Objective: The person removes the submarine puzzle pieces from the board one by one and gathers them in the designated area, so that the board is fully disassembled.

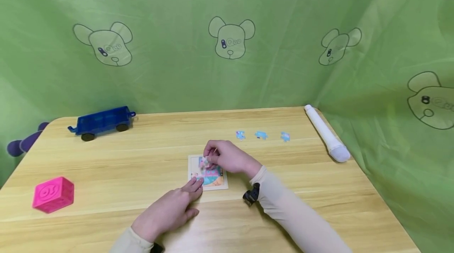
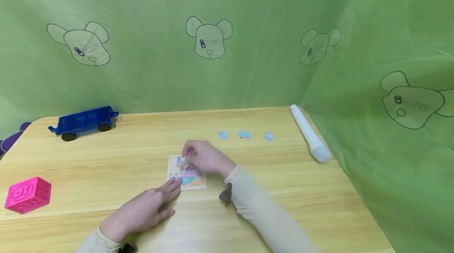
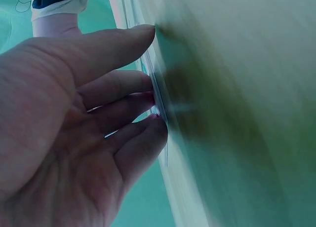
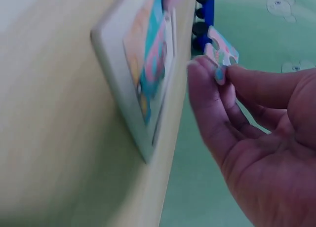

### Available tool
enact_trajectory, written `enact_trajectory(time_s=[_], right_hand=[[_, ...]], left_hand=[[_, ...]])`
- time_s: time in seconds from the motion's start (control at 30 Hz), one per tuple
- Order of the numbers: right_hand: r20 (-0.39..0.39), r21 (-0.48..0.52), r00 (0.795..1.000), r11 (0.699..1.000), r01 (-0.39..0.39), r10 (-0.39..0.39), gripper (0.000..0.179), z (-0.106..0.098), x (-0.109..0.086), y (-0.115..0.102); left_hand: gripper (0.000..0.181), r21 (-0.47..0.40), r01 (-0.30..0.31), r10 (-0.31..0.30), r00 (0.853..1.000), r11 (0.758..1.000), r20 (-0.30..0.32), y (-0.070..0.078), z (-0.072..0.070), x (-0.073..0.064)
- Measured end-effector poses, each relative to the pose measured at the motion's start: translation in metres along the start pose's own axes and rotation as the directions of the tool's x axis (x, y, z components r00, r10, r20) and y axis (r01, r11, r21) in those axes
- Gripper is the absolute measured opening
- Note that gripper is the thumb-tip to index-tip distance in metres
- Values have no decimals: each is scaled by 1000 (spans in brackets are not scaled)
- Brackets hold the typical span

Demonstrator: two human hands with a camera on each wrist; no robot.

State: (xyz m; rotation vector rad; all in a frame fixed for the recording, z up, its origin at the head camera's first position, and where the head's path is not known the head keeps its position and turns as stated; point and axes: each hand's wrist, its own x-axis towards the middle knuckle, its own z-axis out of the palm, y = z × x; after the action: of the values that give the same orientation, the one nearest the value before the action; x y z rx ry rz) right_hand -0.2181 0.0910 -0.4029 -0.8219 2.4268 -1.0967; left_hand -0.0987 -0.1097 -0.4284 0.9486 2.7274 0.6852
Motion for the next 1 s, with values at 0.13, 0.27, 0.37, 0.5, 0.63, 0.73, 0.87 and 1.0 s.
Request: enact_trajectory(time_s=[0.13, 0.27, 0.37, 0.5, 0.63, 0.73, 0.87, 1.0], right_hand=[[-54, 88, 998, 996, -15, 19, 9, -15, -10, 8], [-95, 103, 995, 994, -33, 43, 11, -29, -17, 18], [-106, 101, 993, 994, -47, 58, 12, -38, -22, 25], [-125, 86, 987, 992, -95, 106, 13, -47, -26, 38], [-161, 96, 969, 980, -174, 188, 12, -53, -29, 52], [-180, 95, 955, 971, -220, 234, 10, -55, -30, 61], [-184, 58, 949, 966, -252, 258, 11, -57, -29, 68], [-180, 22, 940, 957, -289, 289, 13, -58, -29, 72]], left_hand=[[55, 6, 5, -5, 1000, 1000, 2, 0, 0, 1], [55, 3, 9, -9, 1000, 1000, 1, 0, 0, 1], [55, -4, 13, -13, 1000, 1000, 5, 0, 0, 0], [55, -9, 22, -22, 1000, 1000, 15, 1, -1, 0], [55, -7, 19, -19, 1000, 1000, 16, 1, 0, 0], [55, -3, 19, -19, 1000, 1000, 13, 1, 0, 0], [55, 4, 20, -20, 1000, 1000, 11, 0, 0, 0], [56, 9, 17, -17, 1000, 1000, 11, 1, 1, 0]])
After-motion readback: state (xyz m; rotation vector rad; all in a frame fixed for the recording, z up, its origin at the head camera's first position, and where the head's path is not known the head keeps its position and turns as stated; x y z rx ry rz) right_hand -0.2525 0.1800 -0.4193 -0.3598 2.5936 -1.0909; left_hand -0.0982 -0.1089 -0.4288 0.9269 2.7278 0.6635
